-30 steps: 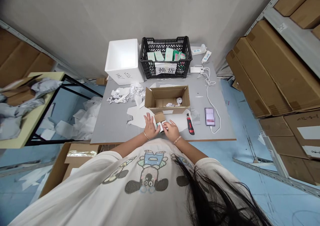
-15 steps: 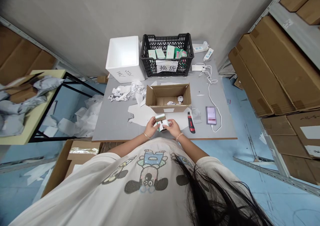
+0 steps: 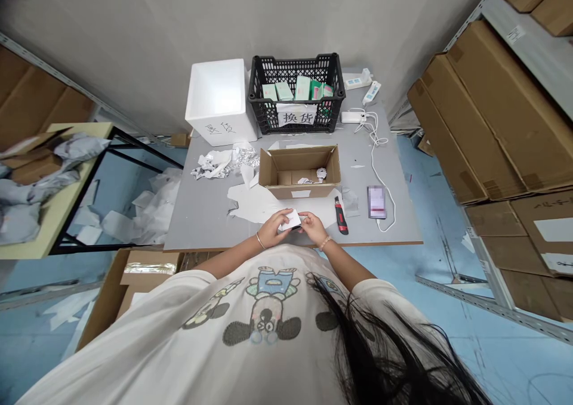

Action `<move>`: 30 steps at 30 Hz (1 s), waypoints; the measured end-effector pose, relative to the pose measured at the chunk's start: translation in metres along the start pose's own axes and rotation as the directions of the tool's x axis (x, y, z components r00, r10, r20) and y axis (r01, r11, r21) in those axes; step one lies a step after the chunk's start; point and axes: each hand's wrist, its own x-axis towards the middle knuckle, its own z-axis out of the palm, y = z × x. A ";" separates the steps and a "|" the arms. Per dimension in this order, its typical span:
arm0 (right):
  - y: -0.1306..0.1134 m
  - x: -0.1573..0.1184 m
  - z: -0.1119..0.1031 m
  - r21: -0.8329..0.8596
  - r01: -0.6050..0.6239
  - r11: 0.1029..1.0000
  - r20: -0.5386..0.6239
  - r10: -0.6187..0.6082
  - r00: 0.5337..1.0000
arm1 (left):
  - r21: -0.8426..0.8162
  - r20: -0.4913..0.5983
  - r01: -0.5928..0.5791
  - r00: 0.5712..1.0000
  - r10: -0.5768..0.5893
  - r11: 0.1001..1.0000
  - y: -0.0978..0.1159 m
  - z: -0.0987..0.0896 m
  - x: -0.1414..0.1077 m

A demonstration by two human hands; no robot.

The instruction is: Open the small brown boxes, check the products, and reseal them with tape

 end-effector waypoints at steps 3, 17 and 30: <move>-0.001 -0.003 -0.003 -0.069 0.070 0.995 0.001 -0.070 0.998 | 0.027 0.053 -0.034 0.998 0.033 0.999 -0.003 -0.001 0.001; 0.000 -0.017 -0.004 -0.371 0.301 0.878 -0.042 -0.340 0.939 | 0.059 0.109 -0.035 0.994 0.028 0.998 -0.002 -0.007 0.004; -0.005 -0.013 -0.017 -0.657 0.539 0.526 0.314 -0.459 0.831 | 0.094 0.066 0.026 0.997 -0.032 0.995 -0.010 0.011 -0.004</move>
